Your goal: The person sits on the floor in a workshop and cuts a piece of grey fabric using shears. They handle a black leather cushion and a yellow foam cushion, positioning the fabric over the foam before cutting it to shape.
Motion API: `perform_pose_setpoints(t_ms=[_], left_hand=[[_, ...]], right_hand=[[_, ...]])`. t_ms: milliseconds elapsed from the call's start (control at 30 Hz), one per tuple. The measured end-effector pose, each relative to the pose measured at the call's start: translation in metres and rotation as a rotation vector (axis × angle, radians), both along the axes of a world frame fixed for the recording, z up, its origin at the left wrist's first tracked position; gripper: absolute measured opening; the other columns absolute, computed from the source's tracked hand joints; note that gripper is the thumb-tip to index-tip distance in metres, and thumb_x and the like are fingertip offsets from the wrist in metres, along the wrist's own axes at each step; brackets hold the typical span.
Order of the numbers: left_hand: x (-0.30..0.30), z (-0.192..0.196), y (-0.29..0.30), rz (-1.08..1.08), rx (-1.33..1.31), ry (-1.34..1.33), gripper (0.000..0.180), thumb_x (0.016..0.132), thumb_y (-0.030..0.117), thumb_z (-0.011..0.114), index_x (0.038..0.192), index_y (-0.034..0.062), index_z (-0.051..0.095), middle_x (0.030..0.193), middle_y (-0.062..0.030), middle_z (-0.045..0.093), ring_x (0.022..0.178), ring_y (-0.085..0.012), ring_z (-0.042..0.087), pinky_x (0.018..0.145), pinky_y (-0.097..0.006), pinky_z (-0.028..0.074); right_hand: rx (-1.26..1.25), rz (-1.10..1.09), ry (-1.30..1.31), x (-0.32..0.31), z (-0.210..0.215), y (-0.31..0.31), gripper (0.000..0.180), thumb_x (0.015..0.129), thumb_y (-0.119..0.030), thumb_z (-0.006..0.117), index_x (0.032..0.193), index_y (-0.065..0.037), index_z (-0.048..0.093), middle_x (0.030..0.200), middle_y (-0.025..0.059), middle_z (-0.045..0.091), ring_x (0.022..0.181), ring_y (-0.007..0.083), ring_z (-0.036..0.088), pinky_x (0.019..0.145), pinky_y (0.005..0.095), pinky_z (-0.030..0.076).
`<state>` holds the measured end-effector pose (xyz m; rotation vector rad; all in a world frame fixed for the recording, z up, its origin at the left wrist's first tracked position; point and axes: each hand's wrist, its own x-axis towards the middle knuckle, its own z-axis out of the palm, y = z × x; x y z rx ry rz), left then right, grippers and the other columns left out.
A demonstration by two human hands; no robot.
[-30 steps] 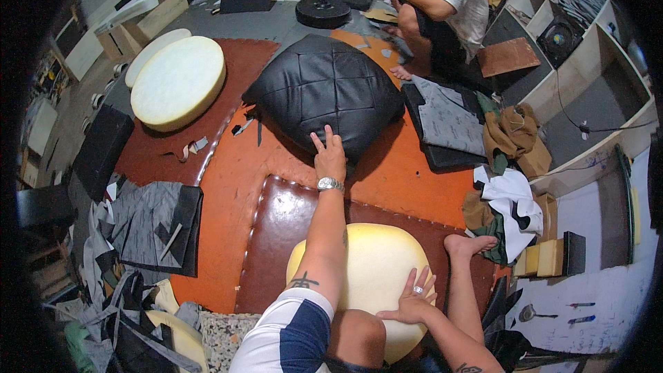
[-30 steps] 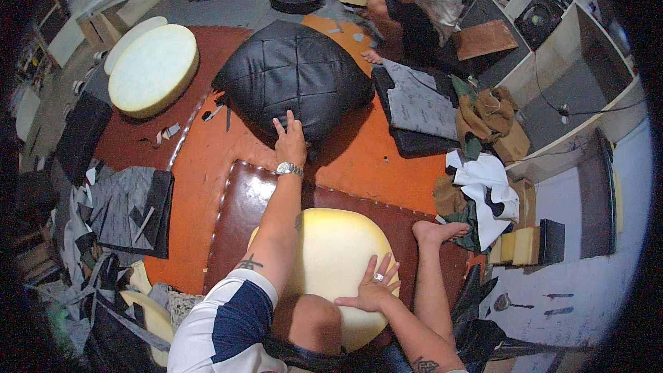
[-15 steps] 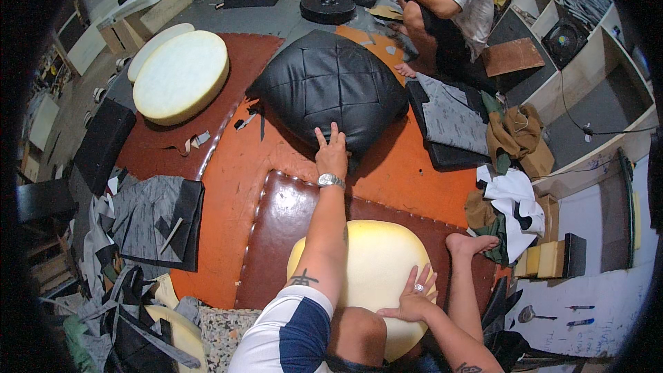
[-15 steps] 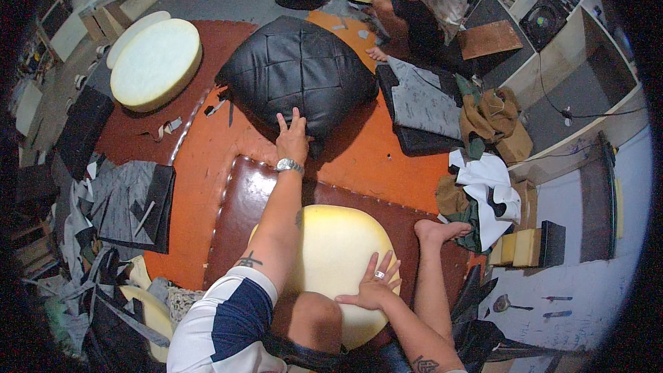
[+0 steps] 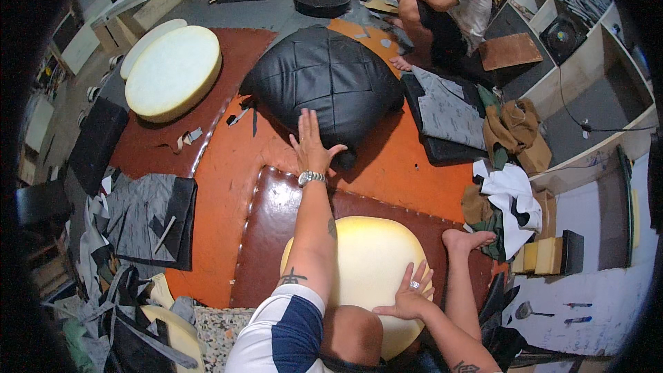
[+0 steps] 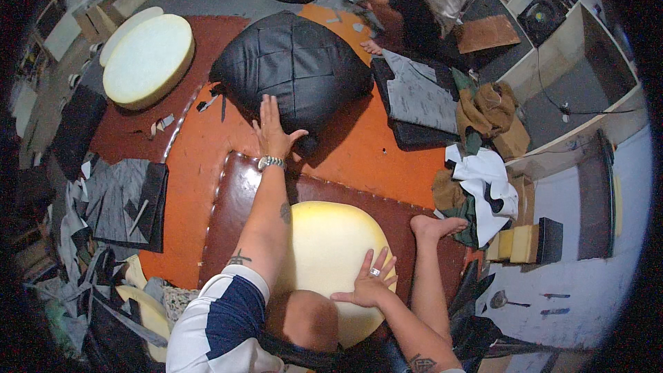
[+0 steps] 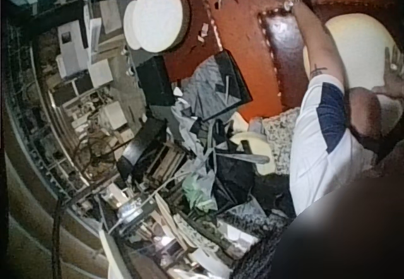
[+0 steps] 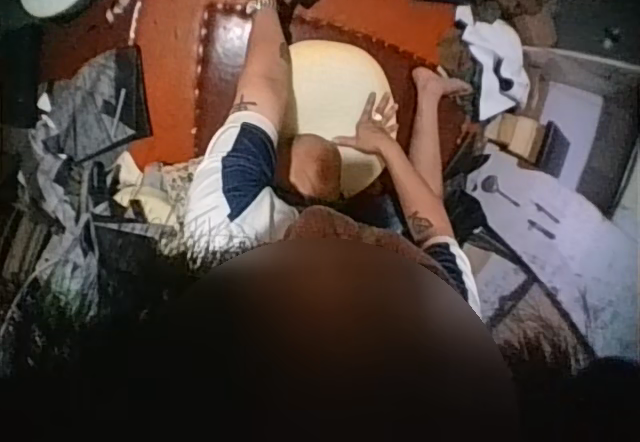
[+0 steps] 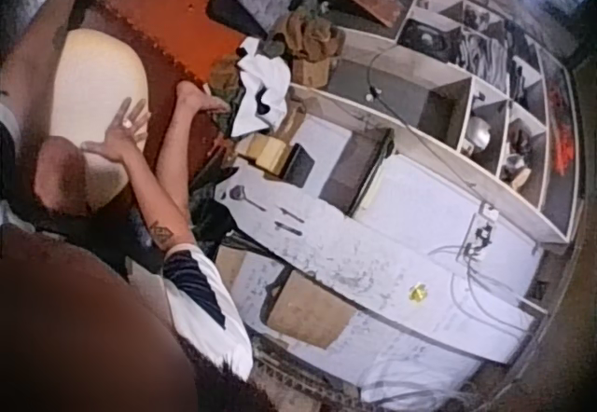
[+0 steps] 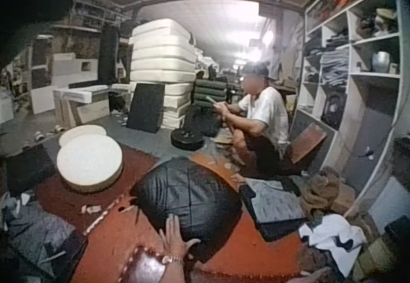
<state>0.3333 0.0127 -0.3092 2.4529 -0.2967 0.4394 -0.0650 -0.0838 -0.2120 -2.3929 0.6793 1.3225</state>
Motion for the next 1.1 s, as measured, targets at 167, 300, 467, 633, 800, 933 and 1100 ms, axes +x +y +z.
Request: perform_pose_setpoints(t_ms=[167, 300, 467, 633, 800, 933, 1100], left_hand=[[0.008, -0.026, -0.002, 0.070, -0.596, 1.144, 0.124, 0.069, 0.081, 0.068, 0.155, -0.0003, 0.029, 0.161, -0.0270, 0.027, 0.139, -0.0408, 0.045, 0.112, -0.061, 0.035], [-0.006, -0.030, -0.026, 0.337, -1.365, 1.362, 0.114, 0.086, 0.086, 0.040, 0.156, -0.0023, 0.021, 0.154, -0.0265, 0.036, 0.132, -0.0462, 0.046, 0.106, -0.065, 0.040], [-0.033, -0.026, -0.054, 0.692, -1.523, 1.145, 0.090, 0.090, 0.076, 0.053, 0.142, 0.0024, 0.046, 0.131, -0.0173, 0.056, 0.107, -0.0363, 0.057, 0.082, -0.053, 0.052], [-0.016, -0.039, -0.036, 0.235, -1.396, 1.226, 0.065, 0.084, 0.056, 0.078, 0.123, 0.0073, 0.059, 0.109, -0.0099, 0.068, 0.087, -0.0255, 0.064, 0.068, -0.041, 0.053], [-0.024, -0.041, -0.051, 0.211, -1.647, 0.768, 0.054, 0.085, 0.025, 0.084, 0.127, 0.0070, 0.056, 0.114, -0.0086, 0.068, 0.102, -0.0265, 0.067, 0.077, -0.044, 0.057], [-0.041, -0.030, -0.048, 0.316, -1.747, 0.865, 0.049, 0.085, 0.024, 0.084, 0.123, 0.0085, 0.059, 0.115, -0.0080, 0.068, 0.106, -0.0276, 0.064, 0.080, -0.049, 0.053], [-0.031, -0.025, -0.023, 0.246, -1.543, 1.392, 0.030, 0.086, 0.029, 0.082, 0.106, 0.0105, 0.068, 0.108, -0.0066, 0.070, 0.103, -0.0268, 0.066, 0.081, -0.050, 0.054]], right_hand=[[-0.014, 0.003, 0.020, -0.001, -0.001, 0.001, 0.168, 0.057, -0.093, 0.068, 0.147, 0.010, -0.030, 0.148, 0.0438, -0.037, 0.135, 0.0666, -0.032, 0.106, 0.0822, 0.007], [-0.020, -0.009, 0.005, -0.002, -0.003, 0.003, 0.169, 0.057, -0.092, 0.069, 0.147, 0.011, -0.031, 0.147, 0.0440, -0.037, 0.134, 0.0668, -0.033, 0.105, 0.0830, 0.007], [-0.035, -0.017, -0.028, -0.004, -0.004, 0.004, 0.170, 0.056, -0.092, 0.070, 0.147, 0.011, -0.031, 0.148, 0.0434, -0.037, 0.135, 0.0662, -0.033, 0.105, 0.0834, 0.006], [-0.013, -0.017, 0.000, -0.001, -0.006, 0.001, 0.170, 0.057, -0.091, 0.070, 0.145, 0.011, -0.033, 0.147, 0.0426, -0.040, 0.134, 0.0662, -0.034, 0.106, 0.0829, 0.007], [0.006, -0.026, -0.002, -0.003, -0.005, 0.001, 0.169, 0.058, -0.090, 0.070, 0.145, 0.011, -0.033, 0.147, 0.0424, -0.040, 0.133, 0.0659, -0.035, 0.106, 0.0826, 0.007], [-0.011, -0.015, 0.014, -0.007, -0.002, 0.005, 0.169, 0.058, -0.090, 0.071, 0.146, 0.011, -0.032, 0.148, 0.0427, -0.039, 0.134, 0.0659, -0.035, 0.107, 0.0815, 0.007], [-0.028, 0.006, 0.054, -0.005, -0.001, 0.005, 0.170, 0.056, -0.091, 0.070, 0.145, 0.012, -0.032, 0.147, 0.0427, -0.040, 0.134, 0.0660, -0.034, 0.108, 0.0804, 0.009]])
